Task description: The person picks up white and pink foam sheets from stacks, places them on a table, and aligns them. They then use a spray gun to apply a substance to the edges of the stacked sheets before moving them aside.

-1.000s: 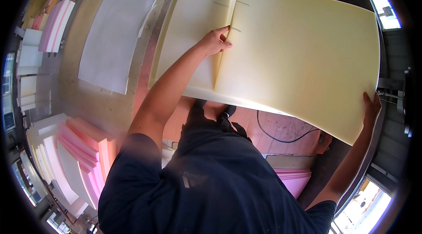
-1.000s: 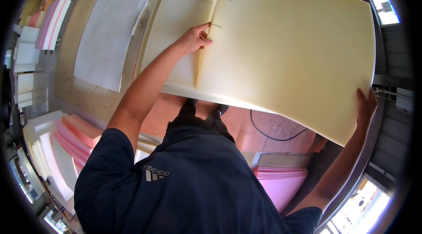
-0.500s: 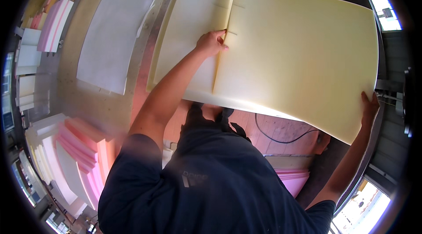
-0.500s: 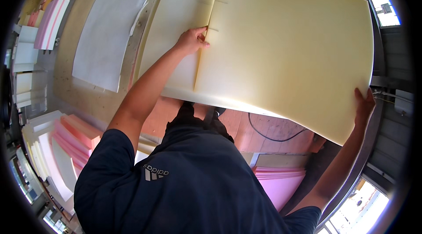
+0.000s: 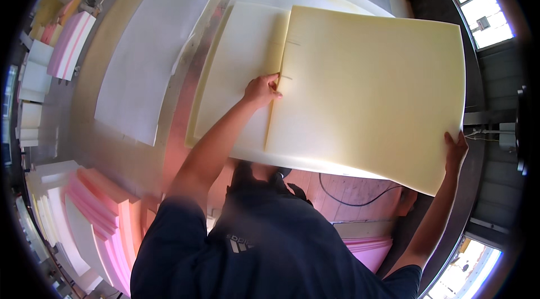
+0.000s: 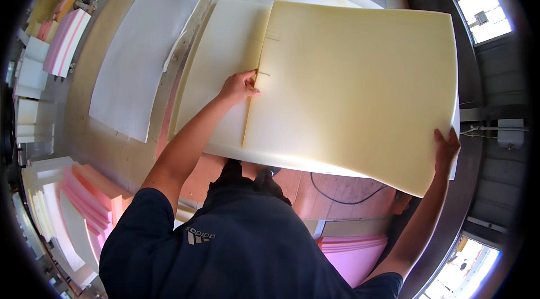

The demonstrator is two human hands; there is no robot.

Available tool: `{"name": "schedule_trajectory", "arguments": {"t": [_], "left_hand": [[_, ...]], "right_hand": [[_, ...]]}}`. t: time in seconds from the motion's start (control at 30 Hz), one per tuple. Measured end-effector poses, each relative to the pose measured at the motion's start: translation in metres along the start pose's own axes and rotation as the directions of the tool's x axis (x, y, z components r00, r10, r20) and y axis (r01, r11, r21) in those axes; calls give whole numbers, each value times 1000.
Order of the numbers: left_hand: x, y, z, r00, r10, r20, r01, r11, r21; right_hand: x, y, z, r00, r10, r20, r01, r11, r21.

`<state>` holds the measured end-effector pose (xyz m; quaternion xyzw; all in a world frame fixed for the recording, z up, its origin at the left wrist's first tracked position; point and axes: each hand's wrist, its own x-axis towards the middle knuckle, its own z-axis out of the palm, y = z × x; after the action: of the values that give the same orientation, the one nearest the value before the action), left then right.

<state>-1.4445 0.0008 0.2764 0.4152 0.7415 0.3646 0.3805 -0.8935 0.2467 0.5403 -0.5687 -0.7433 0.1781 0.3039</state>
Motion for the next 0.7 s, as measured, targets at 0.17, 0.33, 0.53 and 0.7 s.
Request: {"name": "schedule_trajectory", "arguments": {"t": [0.17, 0.33, 0.53, 0.7], "left_hand": [[-10, 22, -12, 998, -38, -42, 39, 999, 22], [-14, 30, -22, 997, -64, -37, 67, 994, 92], [-12, 28, -21, 996, -80, -31, 82, 992, 94], [-19, 30, -11, 990, -14, -138, 41, 979, 198]], "right_hand": [[1, -16, 12, 1000, 24, 2, -25, 998, 50], [3, -16, 22, 1000, 3, 9, -3, 1000, -7], [4, -26, 25, 1000, 23, 2, -23, 1000, 4], [1, -28, 25, 1000, 20, 5, -20, 999, 24]]}}
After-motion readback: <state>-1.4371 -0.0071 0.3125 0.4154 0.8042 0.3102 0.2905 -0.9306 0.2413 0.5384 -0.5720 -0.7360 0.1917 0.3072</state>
